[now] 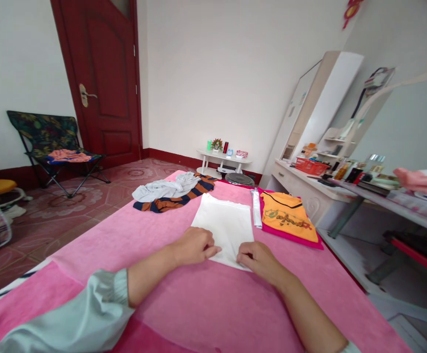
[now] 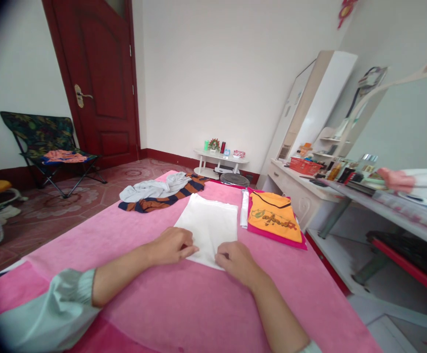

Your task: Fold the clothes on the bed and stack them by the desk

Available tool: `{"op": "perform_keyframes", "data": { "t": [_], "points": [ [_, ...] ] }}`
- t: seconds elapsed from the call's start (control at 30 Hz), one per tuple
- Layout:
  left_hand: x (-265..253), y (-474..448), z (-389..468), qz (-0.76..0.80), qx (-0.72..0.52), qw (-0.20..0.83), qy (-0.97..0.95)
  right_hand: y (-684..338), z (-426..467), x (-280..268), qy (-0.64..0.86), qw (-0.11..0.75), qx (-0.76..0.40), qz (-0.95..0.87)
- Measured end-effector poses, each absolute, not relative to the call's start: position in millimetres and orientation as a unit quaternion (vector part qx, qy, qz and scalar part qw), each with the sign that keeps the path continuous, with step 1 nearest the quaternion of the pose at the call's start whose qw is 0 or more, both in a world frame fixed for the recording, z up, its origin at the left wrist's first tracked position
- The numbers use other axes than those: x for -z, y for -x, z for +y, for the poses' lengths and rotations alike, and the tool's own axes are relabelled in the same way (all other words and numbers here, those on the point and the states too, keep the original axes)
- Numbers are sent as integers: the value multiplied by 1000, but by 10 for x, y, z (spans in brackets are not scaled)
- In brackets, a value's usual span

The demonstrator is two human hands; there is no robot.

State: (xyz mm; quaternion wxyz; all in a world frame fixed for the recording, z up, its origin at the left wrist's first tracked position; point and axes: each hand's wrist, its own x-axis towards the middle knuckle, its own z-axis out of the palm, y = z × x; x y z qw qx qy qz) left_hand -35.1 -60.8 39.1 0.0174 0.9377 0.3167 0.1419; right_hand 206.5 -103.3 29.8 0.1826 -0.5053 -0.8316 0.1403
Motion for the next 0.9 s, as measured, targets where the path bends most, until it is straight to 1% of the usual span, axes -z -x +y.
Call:
{"op": "perform_keyframes", "data": {
  "t": [0.1,0.17,0.27,0.37,0.43,0.5,0.6,0.63,0.67,0.7,0.77,0.83,0.9],
  "points": [
    [-507,31,-585,386,-114,-24,-915,-2039,-995,-261,535,177,-125,-816],
    [-487,-150,-515,391,-147,-29,-908,-2040,-981,-226,546,181,-125,-808],
    [-262,-292,-369,410,-185,3,-893,-2064,-976,-182,557,185,-145,-796],
    [27,-308,-265,434,-154,37,-887,-2055,-972,-198,584,178,-173,-773],
    [132,-300,-249,435,-142,42,-888,-1982,-960,-271,605,182,-175,-755],
    [144,-298,-264,432,-137,41,-891,-1844,-931,-392,601,242,-155,-746],
    [86,-291,-280,425,-137,53,-893,-1599,-849,-556,555,370,-89,-740],
    [69,-282,-271,422,-151,62,-892,-1539,-810,-569,551,386,-65,-737],
    [59,-267,-253,425,-176,71,-885,-1500,-766,-550,561,380,-44,-734],
    [57,-248,-228,435,-206,79,-873,-1484,-720,-499,583,354,-31,-731],
    [70,-205,-170,476,-241,88,-841,-1517,-629,-322,635,257,-35,-728],
    [94,-172,-122,507,-227,88,-827,-1596,-558,-117,668,154,-52,-726],
    [113,-157,-100,508,-193,82,-836,-1668,-518,32,677,102,-48,-727]
  ]
}}
